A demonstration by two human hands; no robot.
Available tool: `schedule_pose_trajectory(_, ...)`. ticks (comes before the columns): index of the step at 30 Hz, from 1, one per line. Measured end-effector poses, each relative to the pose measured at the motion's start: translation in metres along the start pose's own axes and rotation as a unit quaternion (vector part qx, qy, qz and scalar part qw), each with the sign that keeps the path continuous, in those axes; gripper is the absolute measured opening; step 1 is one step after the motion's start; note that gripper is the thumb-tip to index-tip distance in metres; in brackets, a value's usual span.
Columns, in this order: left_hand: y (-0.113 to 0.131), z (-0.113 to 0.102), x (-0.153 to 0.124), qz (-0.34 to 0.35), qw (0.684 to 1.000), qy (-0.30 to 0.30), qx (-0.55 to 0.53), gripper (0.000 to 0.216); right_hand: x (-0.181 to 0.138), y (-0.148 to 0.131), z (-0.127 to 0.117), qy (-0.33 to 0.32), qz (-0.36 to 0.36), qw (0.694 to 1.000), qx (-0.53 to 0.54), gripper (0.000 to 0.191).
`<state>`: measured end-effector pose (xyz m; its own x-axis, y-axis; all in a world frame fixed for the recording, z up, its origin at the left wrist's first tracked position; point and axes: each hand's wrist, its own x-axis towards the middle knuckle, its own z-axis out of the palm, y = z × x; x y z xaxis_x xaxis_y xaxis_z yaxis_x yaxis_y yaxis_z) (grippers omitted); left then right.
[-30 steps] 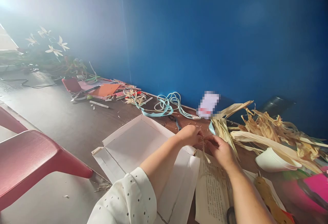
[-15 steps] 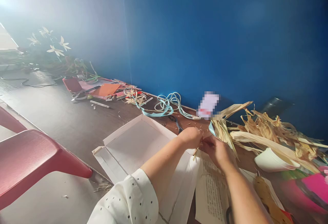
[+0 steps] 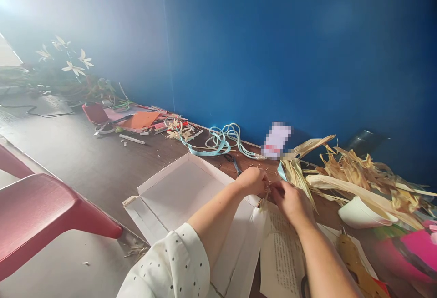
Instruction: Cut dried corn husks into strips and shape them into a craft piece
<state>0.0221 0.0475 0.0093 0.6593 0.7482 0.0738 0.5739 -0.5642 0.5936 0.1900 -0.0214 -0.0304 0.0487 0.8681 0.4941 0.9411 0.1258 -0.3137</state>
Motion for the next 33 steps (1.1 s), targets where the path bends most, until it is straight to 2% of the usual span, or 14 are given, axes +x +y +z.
schedule_pose_trajectory(9, -0.003, 0.002, 0.004, -0.044, 0.995, 0.022, -0.09, 0.022, 0.0, -0.002, -0.007, -0.019, 0.047, 0.996, 0.072, 0.021)
schedule_pose_trajectory(16, -0.002, 0.001, 0.001, -0.04, 0.99, -0.005, -0.133, 0.02, 0.0, -0.001, -0.007, -0.024, 0.038, 0.997, 0.056, 0.019)
schedule_pose_trajectory(21, -0.001, 0.002, 0.0, -0.047, 0.989, 0.004, -0.139, 0.018, 0.001, -0.007, -0.013, -0.02, 0.034, 0.999, 0.03, 0.018)
schedule_pose_trajectory(29, 0.002, 0.004, 0.004, -0.073, 0.977, -0.001, -0.199, 0.017, 0.001, -0.012, -0.011, 0.014, 0.102, 0.994, 0.044, 0.02)
schedule_pose_trajectory(33, -0.003, 0.009, 0.008, -0.089, 0.963, -0.023, -0.255, 0.018, 0.0, -0.007, -0.01, 0.005, 0.076, 0.995, 0.067, 0.018)
